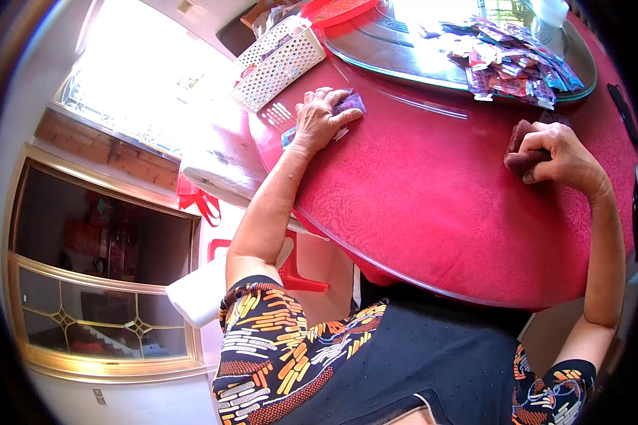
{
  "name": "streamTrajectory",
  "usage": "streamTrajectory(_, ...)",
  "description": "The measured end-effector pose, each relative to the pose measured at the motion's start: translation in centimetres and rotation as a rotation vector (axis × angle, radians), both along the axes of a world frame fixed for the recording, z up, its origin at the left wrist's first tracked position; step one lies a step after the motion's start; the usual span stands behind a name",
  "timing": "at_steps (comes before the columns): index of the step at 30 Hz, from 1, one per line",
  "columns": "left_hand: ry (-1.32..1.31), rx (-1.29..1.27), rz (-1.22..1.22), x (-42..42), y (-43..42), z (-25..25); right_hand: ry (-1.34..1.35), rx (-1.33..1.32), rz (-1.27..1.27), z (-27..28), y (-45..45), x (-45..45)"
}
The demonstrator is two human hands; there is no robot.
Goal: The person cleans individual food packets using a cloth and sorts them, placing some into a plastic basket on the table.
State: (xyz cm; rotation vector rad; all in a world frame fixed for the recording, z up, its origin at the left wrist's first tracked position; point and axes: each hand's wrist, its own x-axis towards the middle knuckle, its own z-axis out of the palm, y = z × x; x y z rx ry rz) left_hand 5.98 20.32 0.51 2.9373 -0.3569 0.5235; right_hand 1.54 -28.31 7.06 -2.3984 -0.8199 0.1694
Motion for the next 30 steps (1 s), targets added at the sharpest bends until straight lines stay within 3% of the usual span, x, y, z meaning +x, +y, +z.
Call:
streamTrajectory(2, -0.155, -0.029, -0.061, 0.3, 0.7, -1.0, -0.004, -0.007, -0.002, 0.1, -0.1, 0.0)
streamTrajectory(8, -0.076, 0.026, 0.063, -0.4, 1.3, -0.8, 0.007, 0.014, 0.023, -0.4, -0.4, 0.4)
streamTrajectory(11, -0.245, -0.028, 0.045, -1.9, 0.6, -1.1, -0.024, 0.023, 0.011, -0.4, -0.1, 0.0)
streamTrajectory(15, -0.115, 0.101, 0.168, -4.0, 1.2, 0.7, 0.002, 0.033, 0.004, -0.4, 0.1, 0.1)
streamTrajectory(20, 0.018, -0.097, 0.126, -3.8, 3.6, -0.9, -0.068, 0.039, 0.03, -0.9, -0.1, 0.3)
streamTrajectory(24, 0.142, 0.103, 0.153, -5.1, 1.2, 0.1, 0.041, 0.011, -0.013, -0.4, 0.0, 0.4)
streamTrajectory(30, -0.014, 0.043, 0.064, -5.9, 0.8, -0.1, -0.002, 0.043, 0.019, -1.3, -0.3, 0.7)
